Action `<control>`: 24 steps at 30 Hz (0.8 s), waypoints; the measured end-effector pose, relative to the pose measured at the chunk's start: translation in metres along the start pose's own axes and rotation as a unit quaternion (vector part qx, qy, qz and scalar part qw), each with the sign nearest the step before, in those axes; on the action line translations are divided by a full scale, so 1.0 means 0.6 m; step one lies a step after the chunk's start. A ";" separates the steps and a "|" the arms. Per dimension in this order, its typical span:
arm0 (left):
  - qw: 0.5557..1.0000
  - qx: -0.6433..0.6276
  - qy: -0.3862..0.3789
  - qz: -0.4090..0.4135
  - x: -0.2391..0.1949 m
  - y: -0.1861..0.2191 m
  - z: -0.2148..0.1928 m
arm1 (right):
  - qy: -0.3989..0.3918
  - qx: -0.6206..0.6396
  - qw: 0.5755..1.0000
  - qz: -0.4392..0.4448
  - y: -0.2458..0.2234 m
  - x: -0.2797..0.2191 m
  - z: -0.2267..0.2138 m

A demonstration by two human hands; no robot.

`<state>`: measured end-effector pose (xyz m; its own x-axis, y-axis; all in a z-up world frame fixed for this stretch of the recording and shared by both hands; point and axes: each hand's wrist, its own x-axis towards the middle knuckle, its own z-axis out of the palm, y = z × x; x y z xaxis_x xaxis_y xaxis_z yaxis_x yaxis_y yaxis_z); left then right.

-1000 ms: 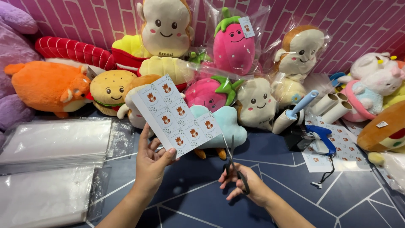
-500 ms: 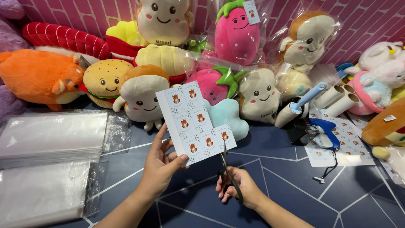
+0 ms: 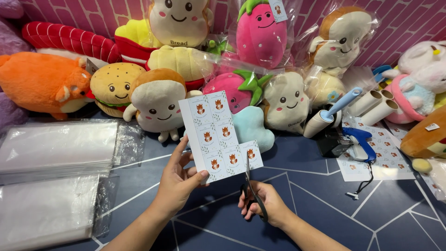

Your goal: Preparing a plush toy for sale by cleaning it with a lint roller, cutting a tag, and gluing it on.

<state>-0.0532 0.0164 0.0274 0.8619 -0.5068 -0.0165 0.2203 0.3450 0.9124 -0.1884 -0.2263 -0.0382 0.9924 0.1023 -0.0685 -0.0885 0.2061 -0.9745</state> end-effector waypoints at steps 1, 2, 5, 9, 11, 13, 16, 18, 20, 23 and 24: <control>1.000 0.000 0.000 0.000 -0.001 0.002 0.001 | 0.000 0.000 1.000 0.000 -0.001 0.000 0.000; 1.000 0.003 0.000 -0.001 -0.001 0.003 0.002 | 0.004 -0.004 1.000 0.003 -0.001 0.001 0.001; 1.000 0.005 0.000 -0.001 -0.001 0.003 0.002 | 0.008 -0.006 1.000 0.004 0.000 0.001 0.000; 1.000 0.010 -0.003 -0.004 -0.001 0.004 0.001 | 0.007 -0.002 1.000 0.004 0.006 0.001 -0.003; 1.000 0.015 -0.001 -0.006 -0.001 0.008 0.002 | 0.004 0.001 1.000 0.001 0.005 0.001 -0.002; 1.000 0.020 0.001 -0.008 -0.002 0.012 0.003 | 0.001 0.004 1.000 -0.002 0.004 0.000 -0.002; 0.999 0.030 0.004 -0.013 -0.003 0.014 0.003 | 0.005 0.002 1.000 0.003 0.003 0.000 0.000; 1.000 0.029 -0.003 -0.003 -0.001 0.012 0.002 | 0.004 -0.007 1.000 -0.005 -0.002 0.000 0.002; 0.999 0.036 0.003 -0.009 -0.002 0.016 0.004 | 0.006 -0.006 1.000 0.003 0.002 0.000 0.000; 0.999 0.047 0.009 -0.016 -0.003 0.019 0.005 | 0.007 -0.007 1.000 0.007 0.001 0.000 0.001; 0.999 0.050 0.010 -0.017 -0.003 0.020 0.005 | 0.005 -0.008 1.000 0.005 0.000 0.000 0.001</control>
<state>-0.0536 0.0190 0.0396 0.8636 -0.5012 -0.0550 0.2035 0.2467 0.9475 -0.1885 -0.2255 -0.0379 0.9923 0.0953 -0.0796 -0.0966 0.1898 -0.9771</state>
